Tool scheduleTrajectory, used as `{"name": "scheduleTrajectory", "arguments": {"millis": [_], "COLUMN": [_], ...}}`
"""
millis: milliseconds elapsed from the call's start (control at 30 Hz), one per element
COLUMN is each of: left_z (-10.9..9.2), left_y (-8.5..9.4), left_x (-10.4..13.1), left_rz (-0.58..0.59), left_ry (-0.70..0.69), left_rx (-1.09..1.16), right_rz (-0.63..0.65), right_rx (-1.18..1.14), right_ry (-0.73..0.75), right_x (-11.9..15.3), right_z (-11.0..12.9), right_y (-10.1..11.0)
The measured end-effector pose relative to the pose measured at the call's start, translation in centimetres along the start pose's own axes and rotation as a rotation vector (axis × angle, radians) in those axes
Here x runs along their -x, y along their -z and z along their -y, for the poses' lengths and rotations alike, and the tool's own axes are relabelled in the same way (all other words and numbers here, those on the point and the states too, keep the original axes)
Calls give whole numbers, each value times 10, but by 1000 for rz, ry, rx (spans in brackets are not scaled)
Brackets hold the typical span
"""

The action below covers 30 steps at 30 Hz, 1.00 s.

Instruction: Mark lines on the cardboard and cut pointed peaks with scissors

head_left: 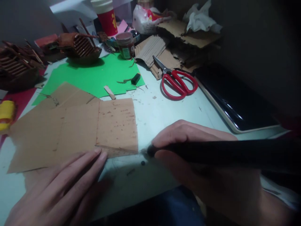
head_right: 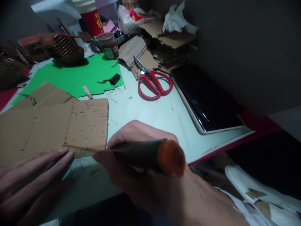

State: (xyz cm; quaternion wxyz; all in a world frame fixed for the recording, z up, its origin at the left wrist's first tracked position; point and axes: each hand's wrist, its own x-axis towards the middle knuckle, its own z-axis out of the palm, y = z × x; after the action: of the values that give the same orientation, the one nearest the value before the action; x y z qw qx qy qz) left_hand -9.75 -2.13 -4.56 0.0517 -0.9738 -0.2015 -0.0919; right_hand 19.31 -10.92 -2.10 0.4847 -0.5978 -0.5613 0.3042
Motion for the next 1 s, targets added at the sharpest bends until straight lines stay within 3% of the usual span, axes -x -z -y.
{"name": "scheduleTrajectory", "arguments": {"millis": [200, 367, 467, 567, 767, 1000], "left_z": [-1, -1, -2, -3, -2, -9], "left_y": [2, -2, -5, -6, -7, -15], "left_x": [-5, -2, 4, 7, 6, 10], "left_rz": [14, -6, -22, -33, -147, -133], "left_ry": [-13, 19, 58, 73, 21, 65], "left_rx": [-5, -6, 18, 32, 25, -56], "right_rz": [51, 95, 9, -127, 109, 142], "right_rx": [-60, -70, -13, 15, 301, 540], "right_ry": [87, 53, 37, 150, 400, 635], "right_x": [-4, 0, 6, 11, 7, -6], "right_z": [0, -4, -7, -10, -18, -2], "right_y": [-7, -4, 3, 6, -5, -19]}}
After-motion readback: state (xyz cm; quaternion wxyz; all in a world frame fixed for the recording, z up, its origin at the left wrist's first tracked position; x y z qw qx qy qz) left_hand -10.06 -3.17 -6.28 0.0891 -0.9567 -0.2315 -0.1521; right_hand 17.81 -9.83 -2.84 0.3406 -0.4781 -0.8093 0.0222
